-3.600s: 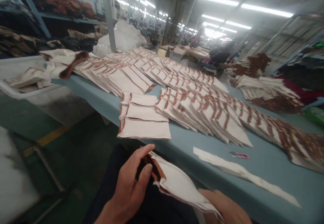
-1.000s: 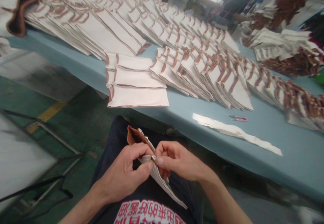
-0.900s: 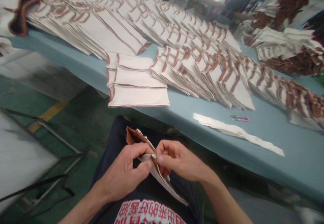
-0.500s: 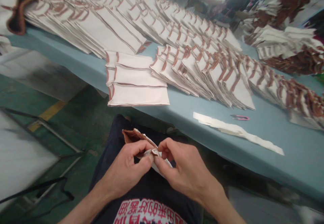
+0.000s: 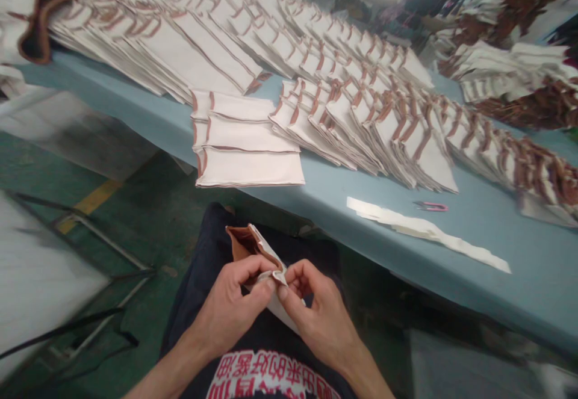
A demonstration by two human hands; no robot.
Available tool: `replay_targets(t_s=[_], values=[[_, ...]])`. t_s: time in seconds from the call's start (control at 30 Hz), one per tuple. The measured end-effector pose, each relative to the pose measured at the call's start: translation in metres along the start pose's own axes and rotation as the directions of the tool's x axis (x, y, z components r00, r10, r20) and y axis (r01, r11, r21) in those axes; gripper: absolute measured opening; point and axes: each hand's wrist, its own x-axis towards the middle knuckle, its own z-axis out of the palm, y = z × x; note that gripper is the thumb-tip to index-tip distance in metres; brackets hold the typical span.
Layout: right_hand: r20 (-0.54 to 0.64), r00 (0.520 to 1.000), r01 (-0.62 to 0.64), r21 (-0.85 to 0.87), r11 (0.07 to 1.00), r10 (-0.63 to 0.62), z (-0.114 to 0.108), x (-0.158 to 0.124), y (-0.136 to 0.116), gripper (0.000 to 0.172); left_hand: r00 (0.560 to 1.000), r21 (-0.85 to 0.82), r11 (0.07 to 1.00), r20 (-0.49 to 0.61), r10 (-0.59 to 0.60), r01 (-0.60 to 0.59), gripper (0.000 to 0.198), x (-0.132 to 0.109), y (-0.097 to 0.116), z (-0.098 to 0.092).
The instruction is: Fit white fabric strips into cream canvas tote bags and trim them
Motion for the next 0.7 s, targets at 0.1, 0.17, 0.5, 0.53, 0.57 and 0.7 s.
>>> replay_targets(t_s=[0.1,0.17,0.5,0.53,0.57,0.7], values=[[-0.019,1.000,-0.023,0.003,1.000,0.024,0.009,-0.001,0.001,0.018,0.999,0.012,0.999,-0.004,-0.050,0.050,0.025,-0.004,-0.006,-0.002],[-0.036,0.999,-0.025,-0.003,1.000,0.025,0.015,0.000,0.002,0.018,0.997,0.024,0.997,0.017,-0.077,0.076,0.027,-0.007,-0.010,-0.005],[-0.105,0.994,0.020,-0.089,0.996,-0.029,0.033,-0.003,0.012,0.015,0.997,0.073,0.995,0.016,-0.070,0.069,0.035,-0.012,-0.022,-0.014],[-0.133,0.989,0.044,-0.114,0.993,-0.059,0.035,-0.003,0.012,0.014,0.998,0.082,0.995,-0.025,-0.057,0.059,0.034,-0.013,-0.022,-0.012],[-0.160,0.983,0.067,-0.136,0.988,-0.089,0.038,-0.003,0.012,0.014,0.997,0.096,0.994,-0.061,-0.039,0.044,0.033,-0.014,-0.022,-0.010],[-0.230,0.956,0.152,-0.138,0.979,-0.181,0.048,-0.006,0.013,0.013,0.982,0.242,0.967,-0.153,0.113,-0.074,0.030,-0.018,-0.021,-0.006]])
